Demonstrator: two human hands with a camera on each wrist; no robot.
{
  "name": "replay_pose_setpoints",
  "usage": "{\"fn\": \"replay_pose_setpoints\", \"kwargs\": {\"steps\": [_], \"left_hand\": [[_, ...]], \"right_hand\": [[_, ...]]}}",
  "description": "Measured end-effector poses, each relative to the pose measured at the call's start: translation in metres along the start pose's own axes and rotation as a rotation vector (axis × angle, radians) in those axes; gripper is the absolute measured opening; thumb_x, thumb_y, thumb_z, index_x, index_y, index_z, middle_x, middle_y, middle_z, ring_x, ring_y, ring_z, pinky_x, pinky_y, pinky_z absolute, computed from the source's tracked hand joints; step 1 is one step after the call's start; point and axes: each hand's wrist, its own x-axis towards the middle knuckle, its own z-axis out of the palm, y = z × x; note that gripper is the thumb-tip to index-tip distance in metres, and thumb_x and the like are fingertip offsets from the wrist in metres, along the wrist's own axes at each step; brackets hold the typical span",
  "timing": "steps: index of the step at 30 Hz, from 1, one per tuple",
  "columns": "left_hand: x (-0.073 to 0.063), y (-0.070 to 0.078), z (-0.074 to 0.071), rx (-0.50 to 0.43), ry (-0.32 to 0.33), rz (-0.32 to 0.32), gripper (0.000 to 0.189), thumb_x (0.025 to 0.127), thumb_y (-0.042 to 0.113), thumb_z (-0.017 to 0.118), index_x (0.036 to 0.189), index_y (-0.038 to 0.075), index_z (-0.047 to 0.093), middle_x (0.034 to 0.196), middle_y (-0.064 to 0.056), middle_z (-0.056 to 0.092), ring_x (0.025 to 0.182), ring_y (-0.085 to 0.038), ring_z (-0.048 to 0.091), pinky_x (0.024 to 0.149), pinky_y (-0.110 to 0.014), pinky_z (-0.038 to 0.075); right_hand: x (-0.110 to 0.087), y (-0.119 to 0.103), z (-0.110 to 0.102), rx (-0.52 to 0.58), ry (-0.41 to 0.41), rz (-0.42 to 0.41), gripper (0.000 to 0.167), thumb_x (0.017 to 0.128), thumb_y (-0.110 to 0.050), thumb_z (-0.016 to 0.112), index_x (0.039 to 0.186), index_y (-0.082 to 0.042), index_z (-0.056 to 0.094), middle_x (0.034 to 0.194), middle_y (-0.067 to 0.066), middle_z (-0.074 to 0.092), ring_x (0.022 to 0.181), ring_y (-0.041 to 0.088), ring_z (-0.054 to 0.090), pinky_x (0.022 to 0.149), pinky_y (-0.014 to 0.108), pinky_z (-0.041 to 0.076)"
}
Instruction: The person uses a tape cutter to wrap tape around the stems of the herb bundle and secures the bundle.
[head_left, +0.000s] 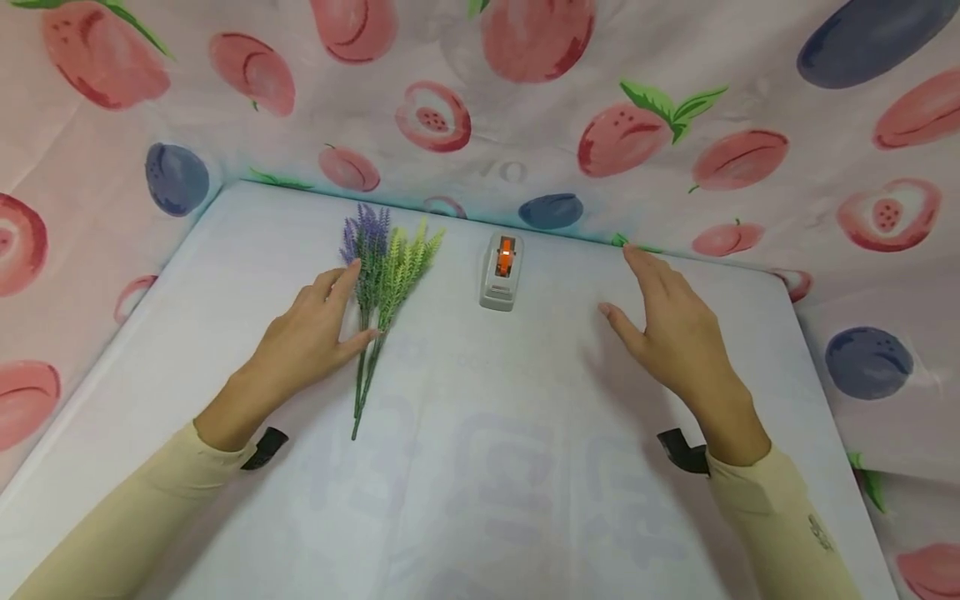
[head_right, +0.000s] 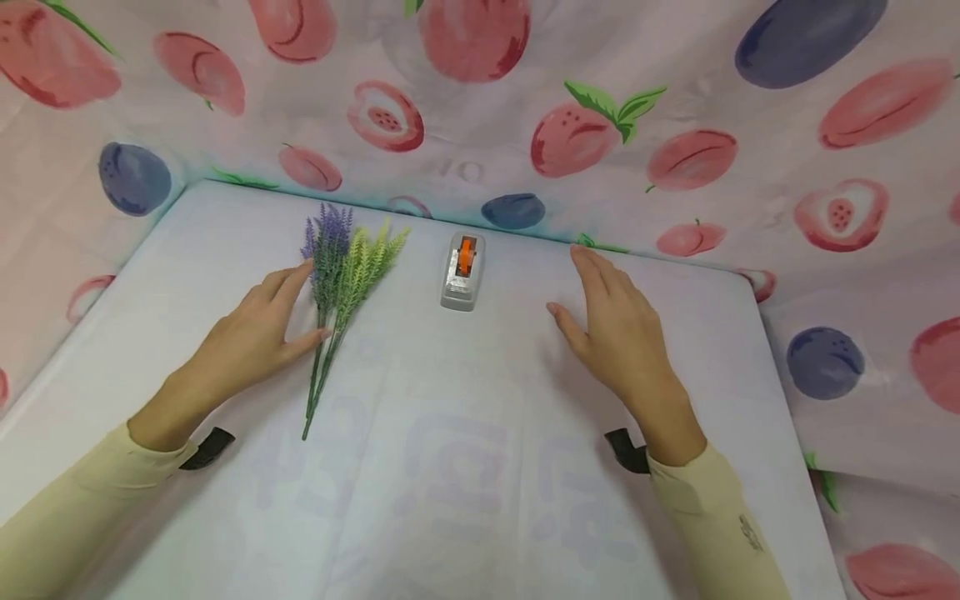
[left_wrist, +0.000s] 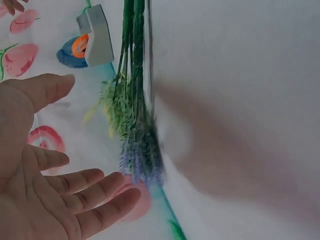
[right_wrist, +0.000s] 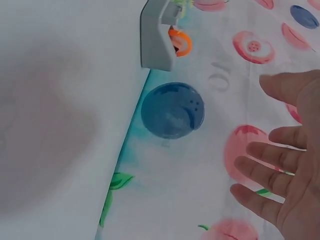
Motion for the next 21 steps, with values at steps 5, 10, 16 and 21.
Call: {"fn": "replay_pose_setpoints", "kwargs": {"steps": [5,10,16,21], "left_hand": [[0.001,0.002,0.005,-0.092,-0.113,-0.093,0.094,0.094,0.034,0.073,0.163,0.005,0.015,0.143,-0.030,0.042,0.119,-0.045,0.052,0.078,-0.059,0.051],[0.002,0.003,0.008,-0.162,-0.197,-0.142,0.093,0.095,0.036,0.072,0.163,0.006,0.015,0.142,-0.029,0.042,0.102,-0.038,0.059,0.077,-0.053,0.050],[0.003,0.009,0.009,-0.169,-0.190,-0.138,0.088,0.095,0.035,0.072,0.161,0.005,0.022,0.129,-0.024,0.049,0.097,-0.034,0.062,0.072,-0.047,0.051],[0.012,0.017,0.009,-0.210,-0.177,-0.112,0.086,0.094,0.032,0.074,0.159,0.003,0.026,0.123,-0.019,0.057,0.092,-0.029,0.062,0.072,-0.045,0.051]], "right_hand": [[0.006,-0.002,-0.001,0.092,0.018,0.031,0.064,0.092,-0.023,0.076,0.146,-0.003,0.051,0.141,0.016,0.059,0.127,0.035,0.057,0.098,0.058,0.049],[0.012,-0.003,0.000,0.160,0.034,0.024,0.056,0.092,-0.020,0.077,0.140,-0.002,0.056,0.134,0.013,0.063,0.122,0.030,0.060,0.100,0.054,0.048],[0.018,-0.002,0.004,0.233,0.010,0.057,0.052,0.093,-0.017,0.075,0.140,-0.003,0.057,0.129,0.012,0.066,0.121,0.030,0.061,0.102,0.053,0.046],[0.025,0.001,0.013,0.298,-0.003,0.059,0.051,0.094,-0.015,0.074,0.140,-0.001,0.058,0.125,0.013,0.069,0.120,0.030,0.062,0.101,0.052,0.047]]}}
